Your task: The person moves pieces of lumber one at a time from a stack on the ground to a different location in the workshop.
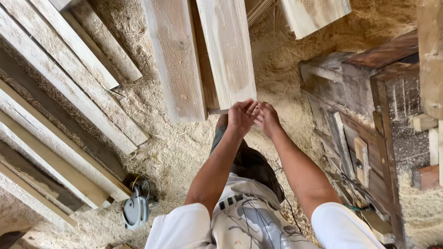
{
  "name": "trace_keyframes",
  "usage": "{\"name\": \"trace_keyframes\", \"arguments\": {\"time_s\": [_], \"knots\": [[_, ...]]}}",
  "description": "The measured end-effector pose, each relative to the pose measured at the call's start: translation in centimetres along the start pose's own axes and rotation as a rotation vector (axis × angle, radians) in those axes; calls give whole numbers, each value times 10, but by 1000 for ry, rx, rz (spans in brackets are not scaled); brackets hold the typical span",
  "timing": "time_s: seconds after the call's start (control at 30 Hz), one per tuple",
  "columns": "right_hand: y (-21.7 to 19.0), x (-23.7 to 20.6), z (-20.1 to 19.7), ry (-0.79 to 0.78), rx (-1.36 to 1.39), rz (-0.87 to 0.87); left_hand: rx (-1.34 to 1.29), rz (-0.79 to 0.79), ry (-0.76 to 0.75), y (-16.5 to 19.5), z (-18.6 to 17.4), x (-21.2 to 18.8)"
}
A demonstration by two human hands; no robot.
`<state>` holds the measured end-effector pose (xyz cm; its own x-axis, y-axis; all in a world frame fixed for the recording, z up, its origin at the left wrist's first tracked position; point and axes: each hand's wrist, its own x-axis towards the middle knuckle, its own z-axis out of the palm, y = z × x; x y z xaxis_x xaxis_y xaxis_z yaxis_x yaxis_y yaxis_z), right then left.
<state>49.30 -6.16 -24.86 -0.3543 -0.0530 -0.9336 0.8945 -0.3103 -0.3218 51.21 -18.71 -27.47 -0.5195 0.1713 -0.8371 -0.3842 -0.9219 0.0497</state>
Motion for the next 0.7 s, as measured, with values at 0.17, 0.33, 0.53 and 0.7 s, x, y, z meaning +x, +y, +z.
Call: {"name": "trace_keyframes", "arguments": {"time_s": [0.17, 0.33, 0.53, 0.7], "knots": [[-18, 10, 33, 42, 185, 43, 787, 317, 474, 49, 3, -5], [-20, 18, 58, 40, 416, -4, 1080, 359, 554, 86, 12, 16], [-3, -16, 14, -46, 422, -174, 1412, 124, 565, 79, 18, -1], [36, -97, -48, 158, 376, -140, 790, -65, 286, 118, 47, 0]]}}
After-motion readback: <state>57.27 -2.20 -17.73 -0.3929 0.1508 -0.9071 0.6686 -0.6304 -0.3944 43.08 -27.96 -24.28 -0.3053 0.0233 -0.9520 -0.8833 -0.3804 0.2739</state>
